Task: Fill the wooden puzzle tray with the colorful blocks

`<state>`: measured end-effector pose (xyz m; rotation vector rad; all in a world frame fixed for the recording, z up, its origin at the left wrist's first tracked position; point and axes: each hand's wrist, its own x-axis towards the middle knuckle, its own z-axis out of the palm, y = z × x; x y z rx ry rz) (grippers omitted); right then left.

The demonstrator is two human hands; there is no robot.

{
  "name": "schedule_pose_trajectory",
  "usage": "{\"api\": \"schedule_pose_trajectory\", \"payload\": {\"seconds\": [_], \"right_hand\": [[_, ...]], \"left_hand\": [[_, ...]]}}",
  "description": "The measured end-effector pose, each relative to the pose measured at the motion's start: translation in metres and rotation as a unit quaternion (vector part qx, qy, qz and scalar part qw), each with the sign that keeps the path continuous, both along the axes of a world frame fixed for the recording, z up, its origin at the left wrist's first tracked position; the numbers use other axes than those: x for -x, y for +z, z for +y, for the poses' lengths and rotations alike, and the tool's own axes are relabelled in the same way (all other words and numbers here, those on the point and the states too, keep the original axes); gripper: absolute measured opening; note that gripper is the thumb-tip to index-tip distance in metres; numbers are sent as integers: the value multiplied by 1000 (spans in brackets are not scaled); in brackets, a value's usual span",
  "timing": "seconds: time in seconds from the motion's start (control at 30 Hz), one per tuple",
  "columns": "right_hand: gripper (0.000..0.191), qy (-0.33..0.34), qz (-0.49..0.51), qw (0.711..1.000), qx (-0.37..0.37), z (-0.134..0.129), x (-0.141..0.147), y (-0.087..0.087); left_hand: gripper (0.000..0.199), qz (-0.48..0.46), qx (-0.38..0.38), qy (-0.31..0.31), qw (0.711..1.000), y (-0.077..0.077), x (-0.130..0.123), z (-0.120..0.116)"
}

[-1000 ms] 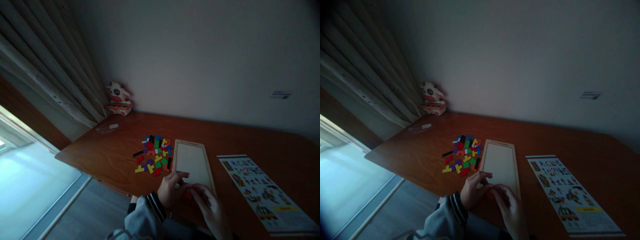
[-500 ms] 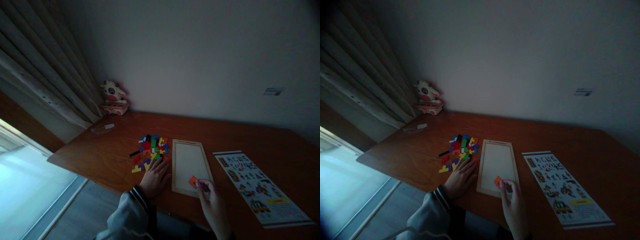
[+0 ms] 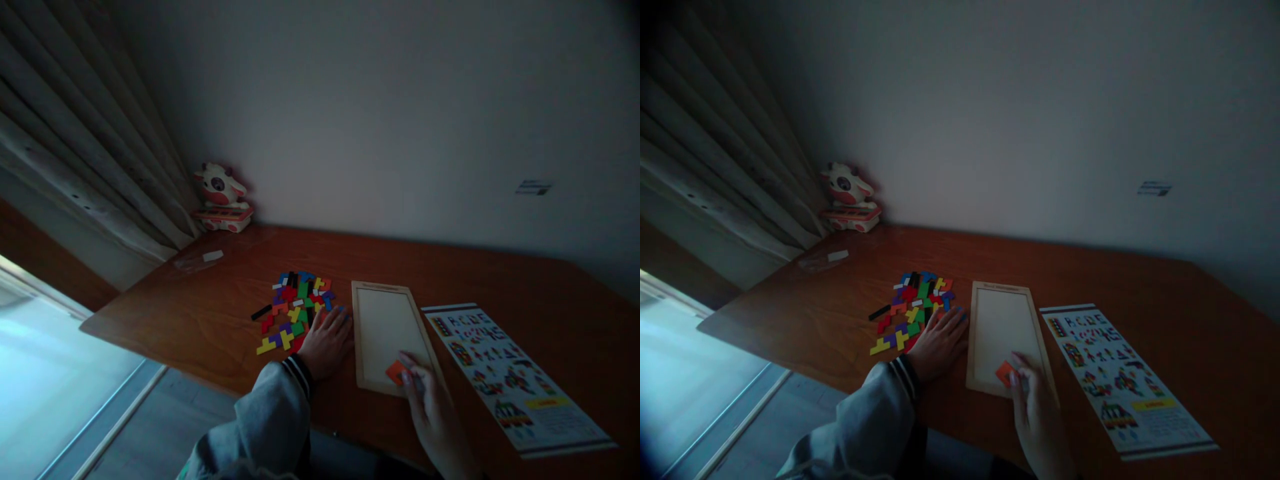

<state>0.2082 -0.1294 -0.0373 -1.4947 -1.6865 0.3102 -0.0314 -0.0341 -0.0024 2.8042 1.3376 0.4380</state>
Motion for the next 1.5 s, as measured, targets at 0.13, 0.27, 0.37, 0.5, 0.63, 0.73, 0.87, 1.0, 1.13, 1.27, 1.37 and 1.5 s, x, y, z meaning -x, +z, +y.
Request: {"api": "schedule_pose_trajectory", "payload": {"seconds": [0.13,0.27,0.37,0.5,0.63,0.73,0.87,1.0,1.13,1.27,1.37,1.5], "right_hand": [[31,-43,0,999,-5,-4,-3,-3],[31,-42,-28,998,-23,-3,-1,-4],[31,-41,-44,997,-50,1,11,-2],[31,-68,-63,993,-80,5,39,0],[32,-60,-71,993,-74,8,52,4],[32,-46,-68,996,-43,14,42,8],[31,-15,-97,993,-66,26,20,14],[27,35,-123,985,-113,34,14,18],[23,61,-112,982,-138,31,23,21],[20,57,-102,981,-153,27,29,22],[15,80,-99,979,-160,28,28,21],[14,109,-105,976,-159,29,28,20]], "left_hand": [[49,-6,18,-15,1000,-6,0,10],[48,-11,23,8,1000,-6,17,16],[46,6,41,20,999,0,38,23],[50,24,56,32,998,11,72,22],[54,10,9,119,993,13,111,-3],[63,-2,-21,224,974,5,136,-28],[85,-3,-13,255,967,-10,150,-44],[82,-13,-1,231,973,-13,144,-33],[63,-51,-7,233,971,-6,136,-21],[44,-70,-19,218,973,-3,132,-20],[35,-80,-33,193,977,-3,131,-22],[30,-112,-47,178,977,-4,130,-22]]}}
